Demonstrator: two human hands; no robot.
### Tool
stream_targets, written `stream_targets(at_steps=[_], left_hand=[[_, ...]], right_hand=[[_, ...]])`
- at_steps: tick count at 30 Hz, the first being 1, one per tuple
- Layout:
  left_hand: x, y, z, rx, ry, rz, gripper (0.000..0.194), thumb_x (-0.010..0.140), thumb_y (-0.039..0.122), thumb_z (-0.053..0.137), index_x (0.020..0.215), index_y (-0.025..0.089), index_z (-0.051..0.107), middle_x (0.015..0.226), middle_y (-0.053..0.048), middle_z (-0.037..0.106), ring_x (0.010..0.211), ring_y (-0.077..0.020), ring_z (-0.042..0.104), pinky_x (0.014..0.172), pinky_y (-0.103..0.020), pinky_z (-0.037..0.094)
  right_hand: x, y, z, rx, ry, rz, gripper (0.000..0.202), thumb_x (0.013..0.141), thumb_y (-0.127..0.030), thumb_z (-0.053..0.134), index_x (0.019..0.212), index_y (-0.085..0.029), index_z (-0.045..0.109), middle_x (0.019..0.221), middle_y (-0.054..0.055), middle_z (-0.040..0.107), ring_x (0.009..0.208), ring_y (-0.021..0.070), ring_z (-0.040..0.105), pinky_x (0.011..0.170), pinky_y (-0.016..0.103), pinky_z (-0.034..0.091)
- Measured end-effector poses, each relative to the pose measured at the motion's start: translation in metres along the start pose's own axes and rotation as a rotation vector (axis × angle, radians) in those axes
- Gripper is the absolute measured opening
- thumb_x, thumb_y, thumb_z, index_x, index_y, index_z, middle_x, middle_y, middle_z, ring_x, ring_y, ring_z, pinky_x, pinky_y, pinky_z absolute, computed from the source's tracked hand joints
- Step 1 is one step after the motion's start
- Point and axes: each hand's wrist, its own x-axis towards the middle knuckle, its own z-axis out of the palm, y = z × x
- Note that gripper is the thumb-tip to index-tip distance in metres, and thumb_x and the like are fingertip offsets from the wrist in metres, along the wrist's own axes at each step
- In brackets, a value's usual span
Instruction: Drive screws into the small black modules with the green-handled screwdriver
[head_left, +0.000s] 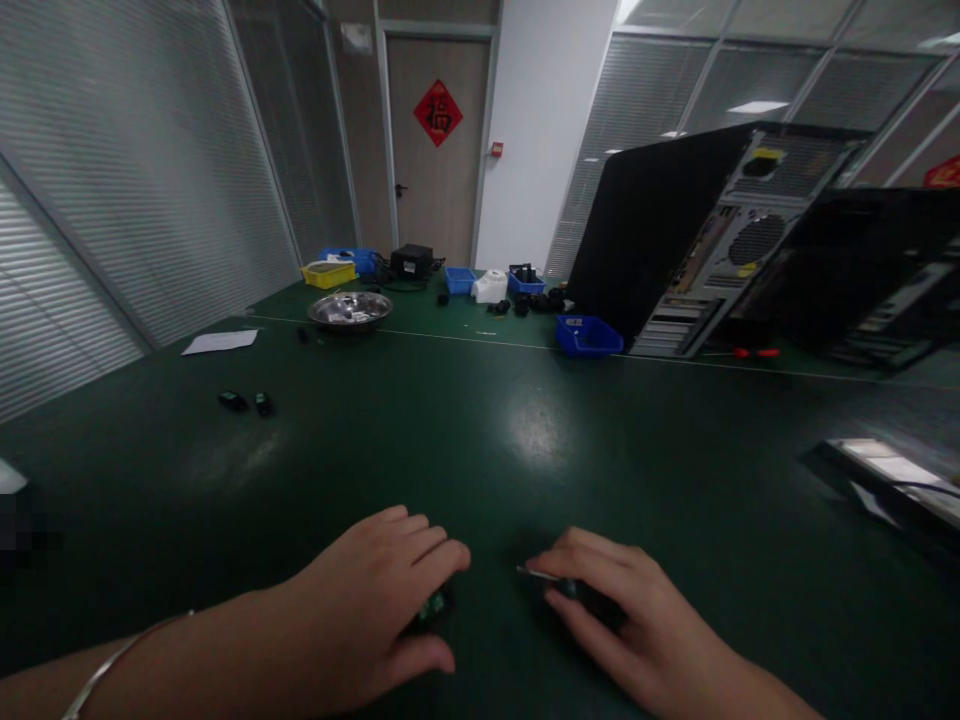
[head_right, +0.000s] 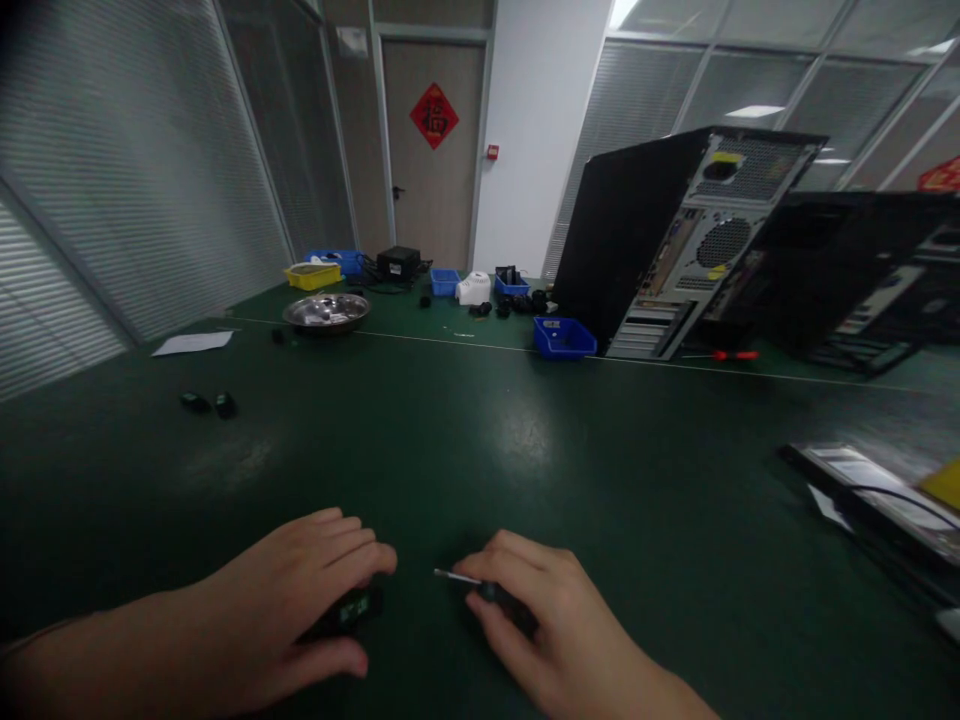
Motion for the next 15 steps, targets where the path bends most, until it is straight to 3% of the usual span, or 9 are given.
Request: stream_targets(at_steps=[2, 5, 7, 11, 15], left_hand=[[-0.001, 0.0, -0.003, -0.037, -0.017, -0.042, 0.044, 0.081, 0.026, 0.074, 0.121, 0.02, 0.056, 0.119, -0.007, 0.064, 0.103, -0.0286, 0.058, 0.095, -0.046, 0.042], [-0.001, 0.001, -0.003, -0.077, -0.038, -0.1, 0.026, 0.082, 0.015, 0.067, 0.106, 0.019, 0.059, 0.108, -0.006, 0.065, 0.096, -0.0265, 0.059, 0.089, -0.043, 0.044], [0.001, 0.0, 0.001, -0.113, -0.004, -0.119, 0.019, 0.083, 0.013, 0.062, 0.101, 0.018, 0.058, 0.102, -0.006, 0.064, 0.09, -0.025, 0.058, 0.085, -0.041, 0.044], [0.005, -0.009, 0.015, -0.224, 0.122, -0.121, 0.026, 0.082, 0.019, 0.064, 0.107, 0.02, 0.056, 0.104, -0.005, 0.061, 0.091, -0.0247, 0.056, 0.081, -0.039, 0.043], [0.006, -0.02, 0.022, -0.243, 0.146, -0.076, 0.024, 0.081, 0.016, 0.063, 0.104, 0.022, 0.058, 0.106, -0.005, 0.061, 0.095, -0.0256, 0.056, 0.089, -0.042, 0.04]], right_hand=[[-0.001, 0.001, 0.001, 0.001, -0.006, 0.011, 0.022, 0.099, -0.018, 0.051, 0.116, -0.026, 0.061, 0.099, 0.004, 0.067, 0.087, 0.017, 0.065, 0.077, 0.029, 0.052], [-0.001, 0.001, 0.001, 0.018, -0.003, 0.022, 0.022, 0.098, -0.017, 0.051, 0.116, -0.025, 0.061, 0.099, 0.004, 0.066, 0.089, 0.017, 0.065, 0.078, 0.029, 0.054], [0.001, -0.001, 0.001, 0.033, 0.004, 0.025, 0.027, 0.097, -0.013, 0.05, 0.118, -0.025, 0.061, 0.104, 0.005, 0.065, 0.093, 0.0169, 0.065, 0.082, 0.028, 0.055], [0.003, -0.006, -0.001, -0.028, 0.022, -0.002, 0.052, 0.087, -0.001, 0.048, 0.132, -0.026, 0.054, 0.119, 0.008, 0.059, 0.105, 0.0182, 0.065, 0.092, 0.029, 0.055], [0.0, -0.001, 0.0, -0.166, 0.053, -0.037, 0.064, 0.083, 0.002, 0.046, 0.139, -0.028, 0.048, 0.125, 0.009, 0.057, 0.114, 0.0188, 0.063, 0.095, 0.027, 0.055]])
